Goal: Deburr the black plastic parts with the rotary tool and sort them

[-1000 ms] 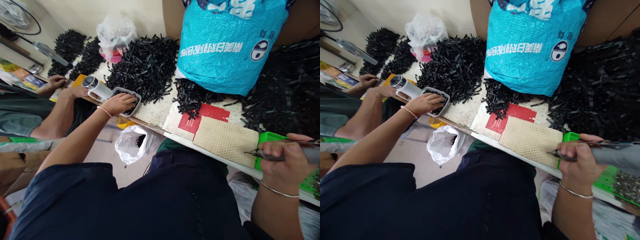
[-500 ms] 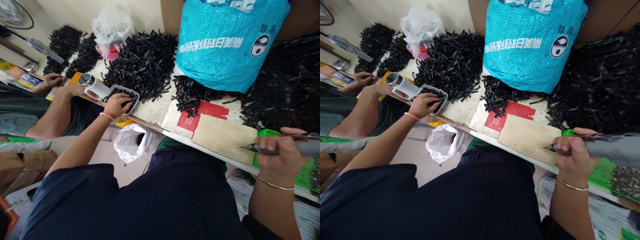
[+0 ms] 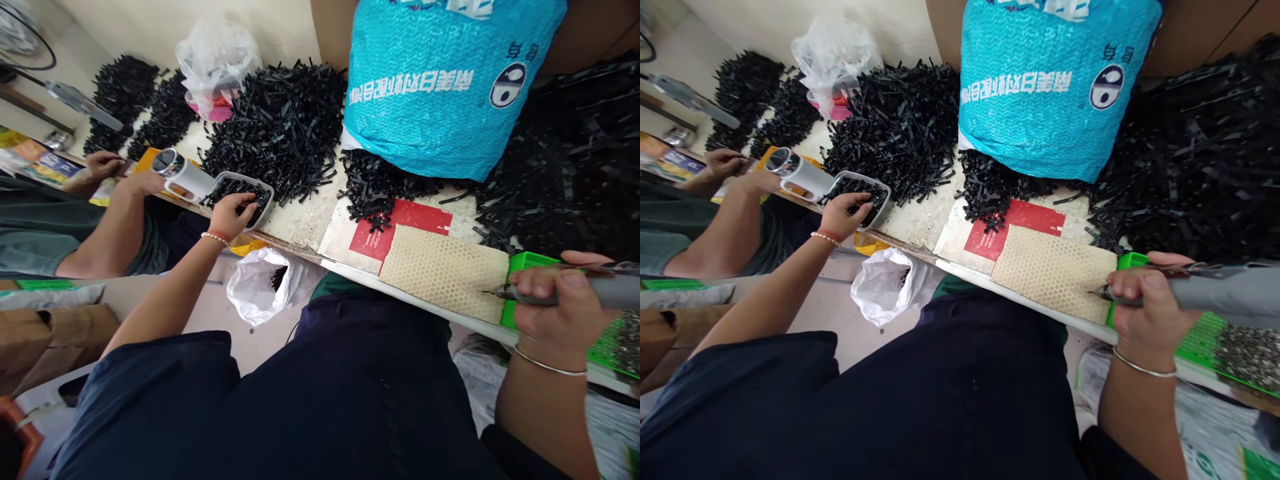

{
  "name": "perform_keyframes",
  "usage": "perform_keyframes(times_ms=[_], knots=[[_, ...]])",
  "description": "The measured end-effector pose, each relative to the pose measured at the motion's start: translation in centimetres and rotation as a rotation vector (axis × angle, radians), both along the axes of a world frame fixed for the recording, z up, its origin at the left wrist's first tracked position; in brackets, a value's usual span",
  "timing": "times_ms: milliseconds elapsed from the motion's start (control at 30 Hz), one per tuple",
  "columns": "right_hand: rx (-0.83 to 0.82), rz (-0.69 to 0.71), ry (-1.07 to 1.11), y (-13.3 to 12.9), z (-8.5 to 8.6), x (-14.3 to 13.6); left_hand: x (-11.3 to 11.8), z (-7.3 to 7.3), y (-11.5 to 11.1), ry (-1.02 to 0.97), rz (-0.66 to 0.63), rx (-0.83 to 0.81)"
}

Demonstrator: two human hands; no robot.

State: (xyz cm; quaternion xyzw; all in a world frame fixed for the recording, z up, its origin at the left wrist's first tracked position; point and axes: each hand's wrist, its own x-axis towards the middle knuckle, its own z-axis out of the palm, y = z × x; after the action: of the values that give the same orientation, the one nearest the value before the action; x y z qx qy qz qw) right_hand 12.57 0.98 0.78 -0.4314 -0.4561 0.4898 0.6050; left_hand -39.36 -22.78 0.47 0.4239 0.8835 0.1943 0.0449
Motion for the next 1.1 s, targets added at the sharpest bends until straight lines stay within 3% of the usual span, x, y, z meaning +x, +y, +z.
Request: perform_keyframes(times_ms=[167, 300, 567, 900, 1100], knots=[[-0.043, -0.038, 0.009, 0.0, -0.4, 0.3, -0.1, 0.2, -0.1, -0.037, 0.074, -0.011], [0.042, 0.025, 0.036, 0.1, -0.8, 0.8, -0.6, 0.2, -0.4, -0.05, 0.099, -0.01], [0.045, 0.063, 0.035, -0.1, -0.5, 0.5, -1.1, 0.0, -0.7, -0.001, 0.03, -0.051], [0.055, 0.072, 0.008, 0.0, -0.9, 0.3, -0.8, 0.3, -0.5, 0.035, 0.06, -0.054], [0.061, 0.091, -0.005, 0.0, -1.1, 0.2, 0.0, -0.9, 0.4, 0.007, 0.224, 0.036]])
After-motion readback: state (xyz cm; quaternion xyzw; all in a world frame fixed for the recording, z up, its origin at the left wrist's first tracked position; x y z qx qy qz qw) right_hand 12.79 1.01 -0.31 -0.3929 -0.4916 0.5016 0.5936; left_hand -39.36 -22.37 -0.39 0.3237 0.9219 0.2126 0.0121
